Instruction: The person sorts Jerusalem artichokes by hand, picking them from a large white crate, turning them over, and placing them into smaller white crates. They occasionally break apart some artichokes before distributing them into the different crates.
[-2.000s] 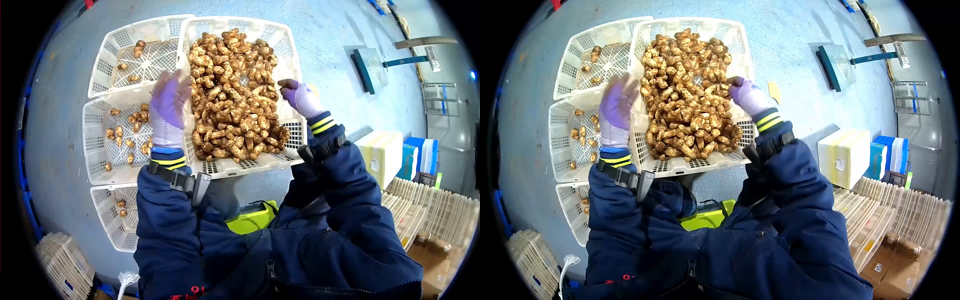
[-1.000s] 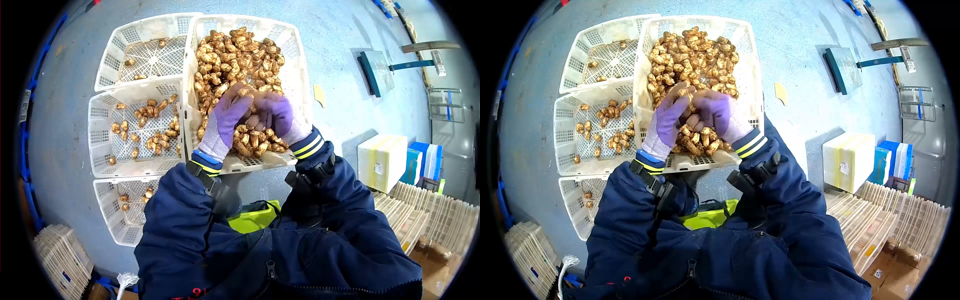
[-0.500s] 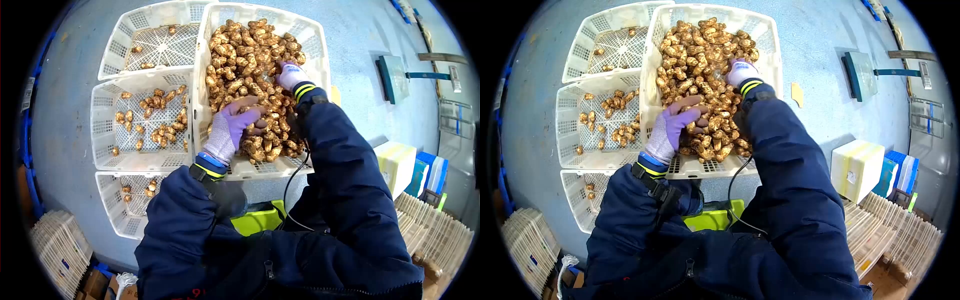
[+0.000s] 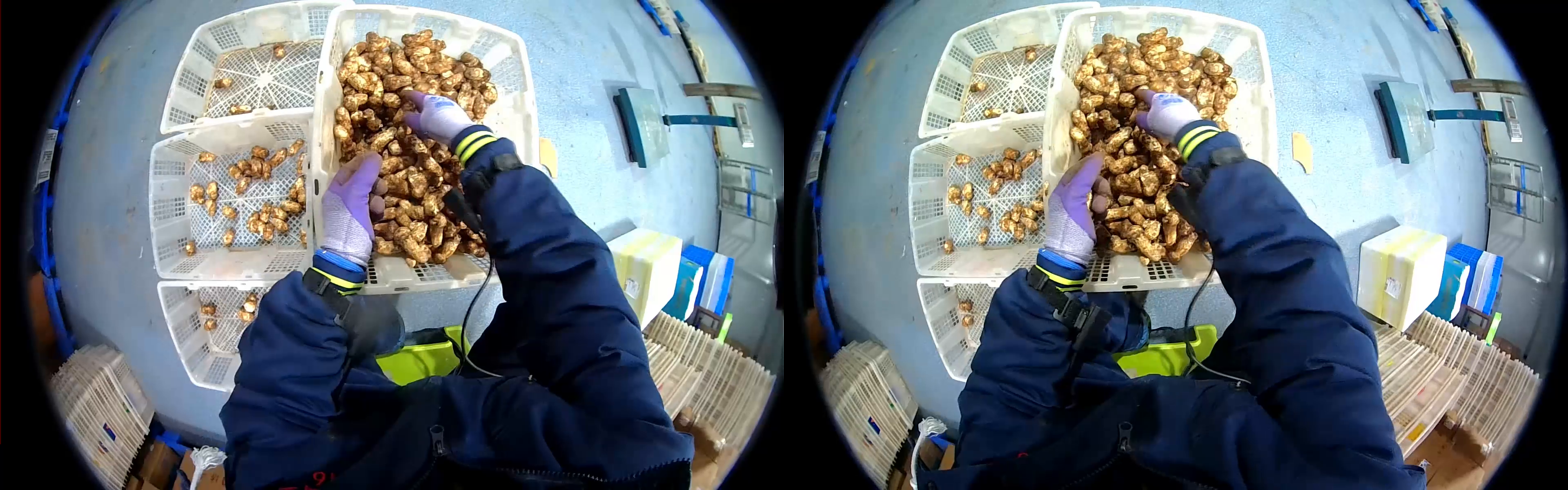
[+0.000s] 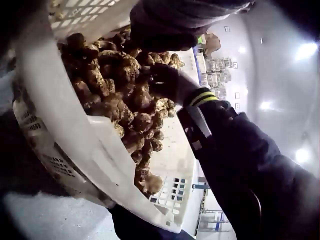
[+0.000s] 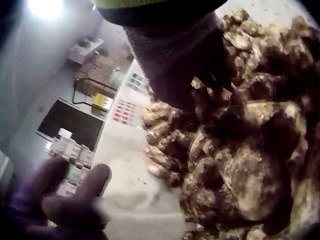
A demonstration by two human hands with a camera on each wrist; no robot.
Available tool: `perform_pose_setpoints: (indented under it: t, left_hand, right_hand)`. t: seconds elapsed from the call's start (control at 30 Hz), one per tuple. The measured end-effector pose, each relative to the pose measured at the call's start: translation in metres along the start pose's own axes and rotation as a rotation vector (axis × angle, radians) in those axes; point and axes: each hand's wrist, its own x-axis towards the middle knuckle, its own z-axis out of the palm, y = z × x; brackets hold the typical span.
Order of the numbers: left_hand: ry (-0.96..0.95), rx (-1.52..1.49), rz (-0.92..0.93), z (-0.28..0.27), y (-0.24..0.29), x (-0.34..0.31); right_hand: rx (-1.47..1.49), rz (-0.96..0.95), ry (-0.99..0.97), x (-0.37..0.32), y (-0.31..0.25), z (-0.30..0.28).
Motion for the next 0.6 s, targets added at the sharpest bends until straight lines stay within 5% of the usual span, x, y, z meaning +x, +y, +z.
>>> perform_pose_setpoints:
  t: [0.1,0.13,0.3,0.4,0.43,0.53,0.6]
  left_hand:
    - [0.094,-0.021,-0.012,-0.002,-0.004,0.006]
    - [0.12,-0.05,-0.007,-0.001,-0.007,0.008]
    - [0.051,-0.062,0.094,-0.002,0.011,0.004]
    - [0.125,-0.01,0.347,-0.014,0.032,0.007]
    - [0.17,0.021,0.267,-0.009,0.046,0.0]
    - [-0.149,0.054,0.009,-0.012,0.029,0.001]
    - [-0.314,0.355,-0.089,0.004,0.024,-0.007]
  right_hand:
    - [-0.082,0.153,0.104,0.002,-0.018,0.025]
    - [-0.114,0.075,0.127,-0.003,-0.014,0.024]
    - [-0.19,0.176,-0.081,-0.023,0.006,-0.022]
    - [-0.054,0.282,-0.017,-0.049,0.022,-0.047]
    - [0.071,0.224,0.096,-0.059,0.03,-0.05]
    - [0.385,0.198,0.259,-0.076,0.022,-0.063]
    - [0.439,0.04,0.348,-0.084,0.006,-0.072]
